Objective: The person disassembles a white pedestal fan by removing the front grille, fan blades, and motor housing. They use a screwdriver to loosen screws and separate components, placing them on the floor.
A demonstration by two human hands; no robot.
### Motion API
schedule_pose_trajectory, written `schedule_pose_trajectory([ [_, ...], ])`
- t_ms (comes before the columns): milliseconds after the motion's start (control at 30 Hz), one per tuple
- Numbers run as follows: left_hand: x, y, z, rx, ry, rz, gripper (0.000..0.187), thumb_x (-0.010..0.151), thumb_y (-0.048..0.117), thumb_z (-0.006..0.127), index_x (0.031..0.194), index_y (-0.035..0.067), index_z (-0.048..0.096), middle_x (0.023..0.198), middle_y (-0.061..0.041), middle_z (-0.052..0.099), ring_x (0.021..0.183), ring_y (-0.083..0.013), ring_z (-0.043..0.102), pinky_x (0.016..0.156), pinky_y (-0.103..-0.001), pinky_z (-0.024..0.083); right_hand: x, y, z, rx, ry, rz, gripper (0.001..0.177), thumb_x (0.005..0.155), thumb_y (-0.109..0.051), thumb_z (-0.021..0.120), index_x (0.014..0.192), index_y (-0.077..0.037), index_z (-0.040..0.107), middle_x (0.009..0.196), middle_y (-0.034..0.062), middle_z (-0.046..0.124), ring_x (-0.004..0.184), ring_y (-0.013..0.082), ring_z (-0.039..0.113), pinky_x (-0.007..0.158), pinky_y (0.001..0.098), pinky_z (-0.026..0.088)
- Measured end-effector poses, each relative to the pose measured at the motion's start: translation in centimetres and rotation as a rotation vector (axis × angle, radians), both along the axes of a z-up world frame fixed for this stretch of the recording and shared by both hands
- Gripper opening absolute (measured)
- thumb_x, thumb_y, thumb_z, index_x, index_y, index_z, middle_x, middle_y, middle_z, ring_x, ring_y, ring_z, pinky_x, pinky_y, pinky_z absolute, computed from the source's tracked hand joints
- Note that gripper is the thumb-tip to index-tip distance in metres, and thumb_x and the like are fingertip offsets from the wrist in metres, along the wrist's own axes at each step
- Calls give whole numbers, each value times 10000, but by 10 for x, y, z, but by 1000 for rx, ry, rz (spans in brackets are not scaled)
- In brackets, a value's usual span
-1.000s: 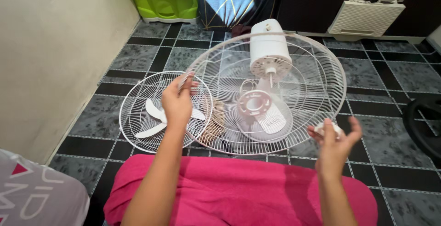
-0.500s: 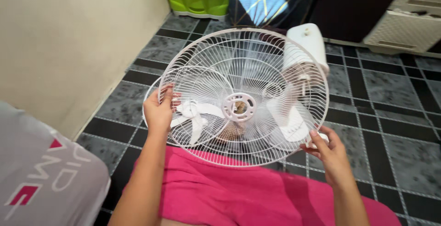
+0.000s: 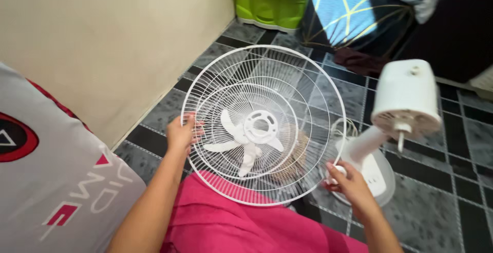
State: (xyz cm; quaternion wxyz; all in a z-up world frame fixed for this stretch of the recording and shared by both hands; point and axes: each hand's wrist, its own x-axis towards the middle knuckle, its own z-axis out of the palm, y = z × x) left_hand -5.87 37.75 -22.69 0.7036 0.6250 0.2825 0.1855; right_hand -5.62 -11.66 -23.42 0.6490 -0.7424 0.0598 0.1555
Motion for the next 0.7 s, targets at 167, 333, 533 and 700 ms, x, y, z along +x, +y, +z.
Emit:
schedule_pose_trajectory([
  [167, 35, 31, -57, -98, 120, 69, 200, 1041, 234, 547, 1195, 145, 638, 910, -103, 764, 619, -191, 703, 459, -328, 495, 48, 40, -41, 105, 45, 34, 618, 905, -414, 709, 1323, 32, 617, 945, 121, 664, 747, 215, 694, 701, 352, 601],
  [333, 66, 47, -125, -231, 201, 114, 254, 1047, 340, 548, 1204, 159, 630, 915, -96, 763, 590, -205, 656, 476, -363, 472, 89, 69, -73, 34, 71, -88, 661, 843, -406, 728, 1341, -51, 477, 963, 107, 697, 741, 225, 697, 688, 363, 595],
  [533, 76, 55, -192, -273, 282, 203, 265, 1032, 332, 542, 1210, 164, 644, 934, -91, 769, 601, -206, 674, 524, -411, 535, 126, 93, -121, -355, -736, -72, 440, 911, -303, 780, 1175, -6, 590, 944, 106, 699, 776, 142, 673, 660, 274, 526],
  [700, 54, 31, -226, -407, 230, 319, 249, 1026, 302, 571, 1214, 151, 633, 957, -122, 742, 619, -229, 671, 526, -415, 543, 147, 138, -143, -157, -328, 63, 365, 923, -209, 683, 1238, -57, 578, 732, 103, 676, 563, 160, 637, 525, 299, 508],
])
